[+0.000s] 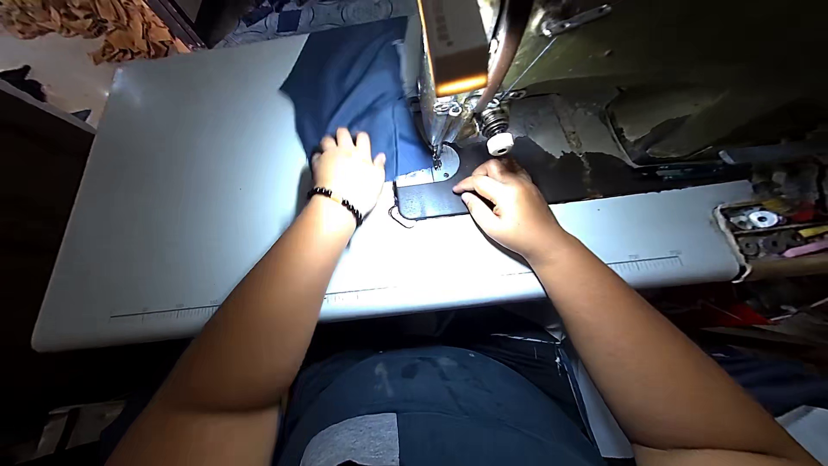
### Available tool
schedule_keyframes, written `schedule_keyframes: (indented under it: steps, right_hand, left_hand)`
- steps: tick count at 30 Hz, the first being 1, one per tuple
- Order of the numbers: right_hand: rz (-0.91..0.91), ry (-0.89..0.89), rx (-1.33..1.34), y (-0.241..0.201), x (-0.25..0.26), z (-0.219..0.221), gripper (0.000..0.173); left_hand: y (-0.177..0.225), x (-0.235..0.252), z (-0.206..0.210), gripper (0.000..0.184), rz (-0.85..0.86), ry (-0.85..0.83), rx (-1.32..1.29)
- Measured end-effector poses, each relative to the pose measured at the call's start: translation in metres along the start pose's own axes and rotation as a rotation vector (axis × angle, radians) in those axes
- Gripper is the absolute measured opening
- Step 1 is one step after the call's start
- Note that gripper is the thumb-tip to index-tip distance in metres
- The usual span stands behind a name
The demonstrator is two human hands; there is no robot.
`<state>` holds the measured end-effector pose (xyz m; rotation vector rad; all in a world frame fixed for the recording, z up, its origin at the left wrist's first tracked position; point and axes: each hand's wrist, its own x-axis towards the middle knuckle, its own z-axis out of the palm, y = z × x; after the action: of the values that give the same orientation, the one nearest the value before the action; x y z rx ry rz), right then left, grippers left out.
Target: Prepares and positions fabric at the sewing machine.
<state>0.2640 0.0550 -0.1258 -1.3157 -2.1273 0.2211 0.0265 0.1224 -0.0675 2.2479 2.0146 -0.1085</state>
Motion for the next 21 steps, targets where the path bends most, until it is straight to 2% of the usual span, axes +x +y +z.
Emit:
schedule_keyframes:
  steps: [2,5,6,7,9,11,13,16,19,21]
  right_hand:
    - [-0.056,0.056,0.112,0.003,-0.001,0.002,0.023]
    - [-0.084,0.038,0.188,0.003,0.003,0.004,0.021]
    - [-0.087,0.010,0.193,0.001,0.004,0.004,0.023]
    - [-0.090,-0.028,0.188,-0.001,0.004,0.004,0.026]
    - [-0.098,-0.102,0.137,-0.004,0.004,0.002,0.034]
    - [-0.099,-0.148,0.077,-0.004,0.003,0.002,0.035]
    - [-0.089,-0.181,0.032,-0.005,0.002,0.002,0.034]
    - [-0.059,-0.223,0.024,-0.007,0.003,0.000,0.035]
    - [-0.057,-0.144,0.183,-0.001,0.004,0.002,0.032]
    - [-0.033,0.015,0.322,0.005,0.006,0.003,0.029]
  left_hand:
    - [0.001,-0.050,-0.007,0.076,0.048,-0.108,0.113]
    - [0.005,-0.111,0.001,0.098,0.162,-0.196,0.174]
    - [0.009,-0.119,0.000,0.098,0.187,-0.237,0.183]
    - [0.010,-0.121,-0.001,0.091,0.225,-0.220,0.162]
    - [0.002,-0.107,0.005,0.065,0.338,-0.015,0.036]
    - [-0.011,-0.081,0.012,0.054,0.403,0.151,-0.080]
    - [-0.027,-0.062,0.028,0.071,0.380,0.197,-0.081]
    - [-0.034,-0.061,0.045,0.090,0.225,0.057,-0.040]
    - [-0.024,-0.064,0.033,0.093,0.150,-0.057,0.013]
    - [-0.016,-0.059,0.023,0.080,0.214,-0.005,-0.021]
